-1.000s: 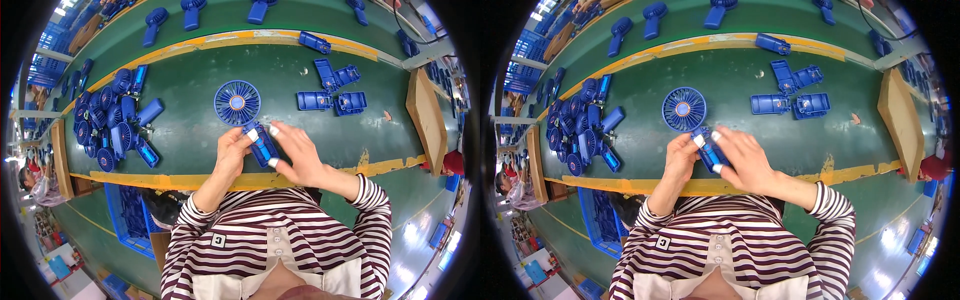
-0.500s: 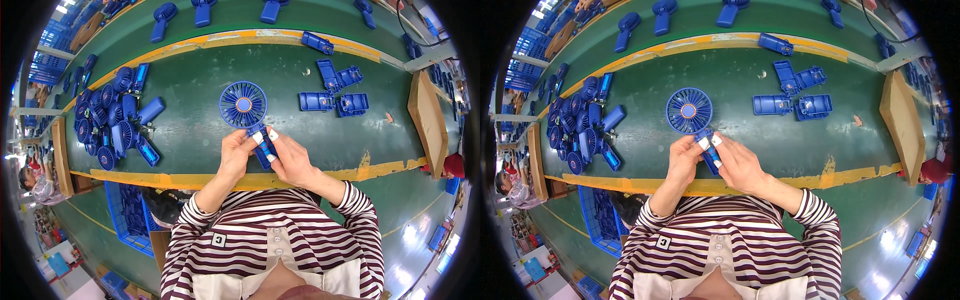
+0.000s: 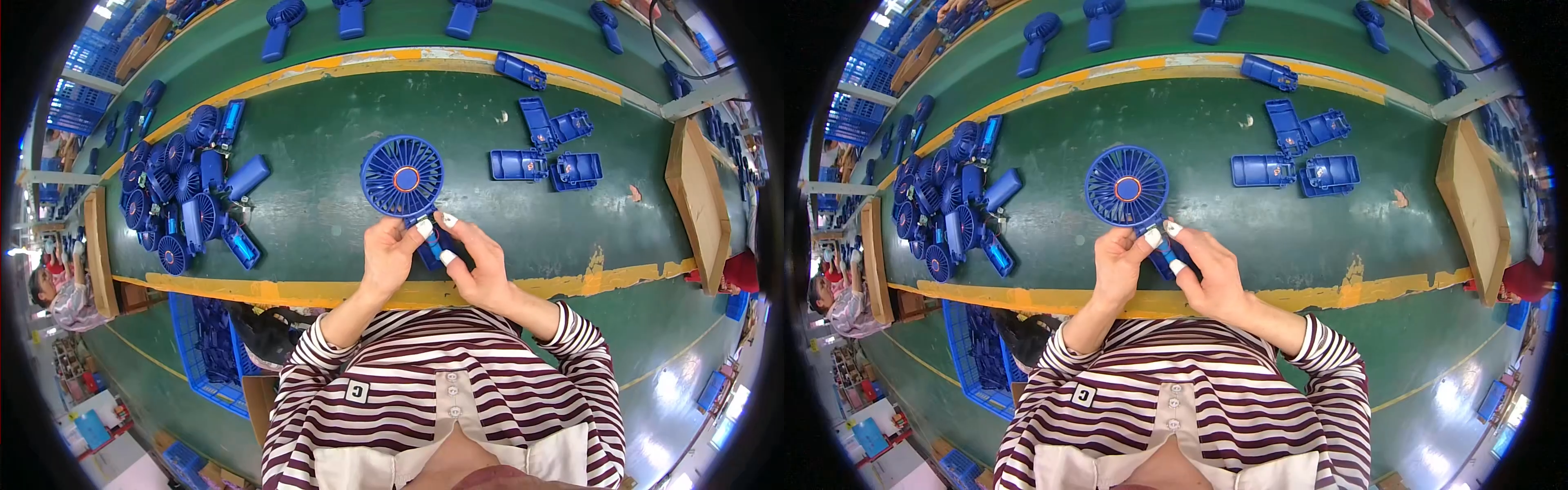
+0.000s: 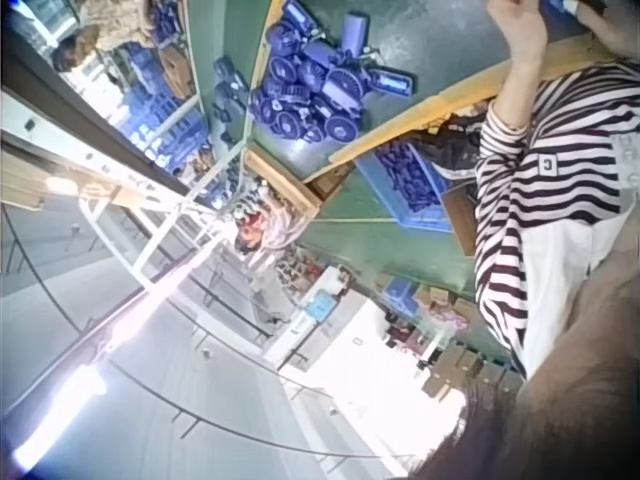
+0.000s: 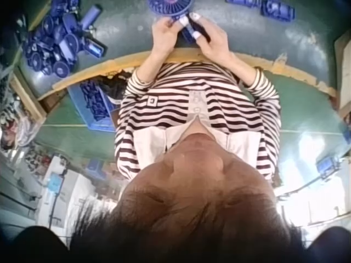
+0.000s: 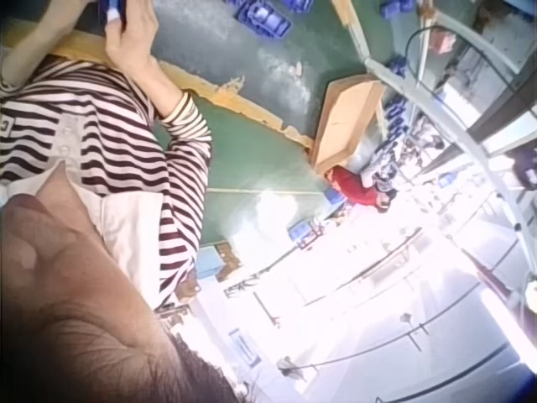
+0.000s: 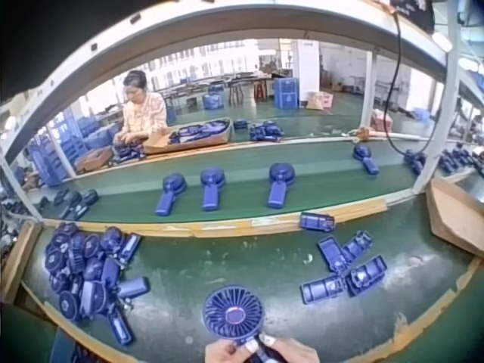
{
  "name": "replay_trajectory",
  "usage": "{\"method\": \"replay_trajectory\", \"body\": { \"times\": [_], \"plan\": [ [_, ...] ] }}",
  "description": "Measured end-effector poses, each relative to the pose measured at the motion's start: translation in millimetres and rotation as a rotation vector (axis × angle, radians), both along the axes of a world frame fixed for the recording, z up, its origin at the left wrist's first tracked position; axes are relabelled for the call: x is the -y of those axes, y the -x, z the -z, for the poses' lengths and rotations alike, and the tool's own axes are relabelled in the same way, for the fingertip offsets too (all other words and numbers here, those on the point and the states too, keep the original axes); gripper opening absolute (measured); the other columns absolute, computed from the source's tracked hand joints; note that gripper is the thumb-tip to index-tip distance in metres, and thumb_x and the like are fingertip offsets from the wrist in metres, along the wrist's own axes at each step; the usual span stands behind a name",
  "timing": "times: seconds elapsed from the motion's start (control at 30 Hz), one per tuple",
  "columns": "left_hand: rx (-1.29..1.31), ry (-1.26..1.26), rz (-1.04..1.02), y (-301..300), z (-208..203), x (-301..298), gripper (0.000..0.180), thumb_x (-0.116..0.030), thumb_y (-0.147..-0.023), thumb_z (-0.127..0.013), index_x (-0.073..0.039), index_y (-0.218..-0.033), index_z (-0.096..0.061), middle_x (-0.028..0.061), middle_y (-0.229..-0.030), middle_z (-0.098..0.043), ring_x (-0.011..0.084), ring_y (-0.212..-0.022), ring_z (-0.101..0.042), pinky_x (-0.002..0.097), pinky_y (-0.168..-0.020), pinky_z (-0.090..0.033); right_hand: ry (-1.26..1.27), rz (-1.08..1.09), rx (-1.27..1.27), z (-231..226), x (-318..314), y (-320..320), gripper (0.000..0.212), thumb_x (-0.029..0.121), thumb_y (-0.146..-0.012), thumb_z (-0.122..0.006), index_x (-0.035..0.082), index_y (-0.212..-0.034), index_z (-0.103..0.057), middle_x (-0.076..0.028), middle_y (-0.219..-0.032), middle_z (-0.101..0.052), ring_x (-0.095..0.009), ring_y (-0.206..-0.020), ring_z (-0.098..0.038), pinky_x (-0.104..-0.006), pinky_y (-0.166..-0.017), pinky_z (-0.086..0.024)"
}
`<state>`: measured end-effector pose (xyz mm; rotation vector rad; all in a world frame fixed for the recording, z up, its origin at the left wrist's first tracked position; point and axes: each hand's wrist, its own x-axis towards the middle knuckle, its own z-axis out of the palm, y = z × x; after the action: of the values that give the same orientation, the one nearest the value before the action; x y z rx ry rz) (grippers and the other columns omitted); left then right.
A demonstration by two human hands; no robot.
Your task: The person assembles portable handheld fans by hand, inserting fan blades, circuit boards, and batteries into fan housings.
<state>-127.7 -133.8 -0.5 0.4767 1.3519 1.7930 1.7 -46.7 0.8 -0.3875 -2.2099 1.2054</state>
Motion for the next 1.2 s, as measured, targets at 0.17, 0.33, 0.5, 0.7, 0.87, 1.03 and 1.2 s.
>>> {"method": "replay_trajectory", "body": {
  "times": [0.17, 0.33, 0.5, 0.7, 0.87, 1.03, 1.2],
  "plan": [
    [0.022, -0.007, 0.059, 1, 3, 3, 0.018, 0.001, -0.082, -0.059, 0.003, -0.099, -0.061, 0.0037, -0.088, -0.064, 0.0081, -0.077, -0.058, 0.0216, -0.069, -0.046, 0.18, 0.034, -0.031, -5, 0, -1, 0.048, -0.005, -0.07, -0.051, 0.0, -0.118, -0.047, -0.015, -0.109, -0.058, -0.027, -0.097, -0.057, -0.0345, -0.087, -0.044],
    [0.049, 0.055, 0.118, -1, 7, 3, 0.018, 0.007, -0.082, -0.055, 0.004, -0.099, -0.06, 0.0027, -0.088, -0.063, 0.007, -0.076, -0.056, 0.0212, -0.068, -0.046, -0.473, 0.055, 0.15, -10, 0, 6, 0.045, 0.003, -0.064, -0.057, 0.0, -0.109, -0.051, -0.013, -0.102, -0.054, -0.031, -0.097, -0.049, -0.0414, -0.09, -0.038],
    [0.243, 0.269, 0.144, 13, 7, 0, 0.018, 0.003, -0.082, -0.052, 0.001, -0.098, -0.061, 0.0064, -0.085, -0.064, 0.0121, -0.072, -0.061, 0.0252, -0.06, -0.051, 0.076, -0.291, 0.371, -33, -40, 5, 0.052, 0.01, -0.067, -0.063, 0.003, -0.116, -0.048, -0.017, -0.11, -0.054, -0.035, -0.103, -0.05, -0.0409, -0.086, -0.044],
    [0.328, 0.276, 0.158, 25, 9, -2, 0.022, -0.007, -0.084, -0.053, 0.005, -0.102, -0.058, 0.0137, -0.096, -0.064, 0.019, -0.082, -0.063, 0.033, -0.072, -0.053, -0.98, 0.004, 0.663, -40, -101, 17, 0.064, 0.0, -0.059, -0.061, 0.006, -0.121, -0.047, -0.012, -0.117, -0.048, -0.028, -0.101, -0.047, -0.0383, -0.08, -0.04],
    [0.369, 0.285, 0.168, 27, 4, -4, 0.025, -0.008, -0.085, -0.051, 0.005, -0.105, -0.056, 0.015, -0.097, -0.064, 0.0204, -0.084, -0.063, 0.0341, -0.074, -0.053, -0.954, 0.0, 0.641, -35, -108, 31, 0.058, -0.002, -0.061, -0.061, 0.006, -0.118, -0.051, -0.011, -0.107, -0.052, -0.027, -0.09, -0.05, -0.0349, -0.072, -0.044],
    [0.409, 0.255, 0.177, 29, 3, -1, 0.025, -0.008, -0.084, -0.051, 0.006, -0.105, -0.055, 0.0156, -0.097, -0.064, 0.0217, -0.085, -0.064, 0.0346, -0.075, -0.053, -0.527, 0.218, 0.169, -40, -76, 23, 0.053, 0.001, -0.062, -0.068, -0.002, -0.113, -0.051, -0.017, -0.109, -0.049, -0.029, -0.093, -0.054, -0.0338, -0.077, -0.047],
    [0.386, 0.267, 0.196, 21, 8, 0, 0.023, -0.009, -0.083, -0.055, 0.005, -0.101, -0.058, 0.0159, -0.095, -0.064, 0.022, -0.084, -0.064, 0.0344, -0.073, -0.054, -0.331, 0.415, 0.252, -4, -34, -22, 0.05, 0.005, -0.067, -0.068, -0.004, -0.113, -0.05, -0.019, -0.109, -0.049, -0.031, -0.092, -0.054, -0.0351, -0.079, -0.046]
  ]
}}
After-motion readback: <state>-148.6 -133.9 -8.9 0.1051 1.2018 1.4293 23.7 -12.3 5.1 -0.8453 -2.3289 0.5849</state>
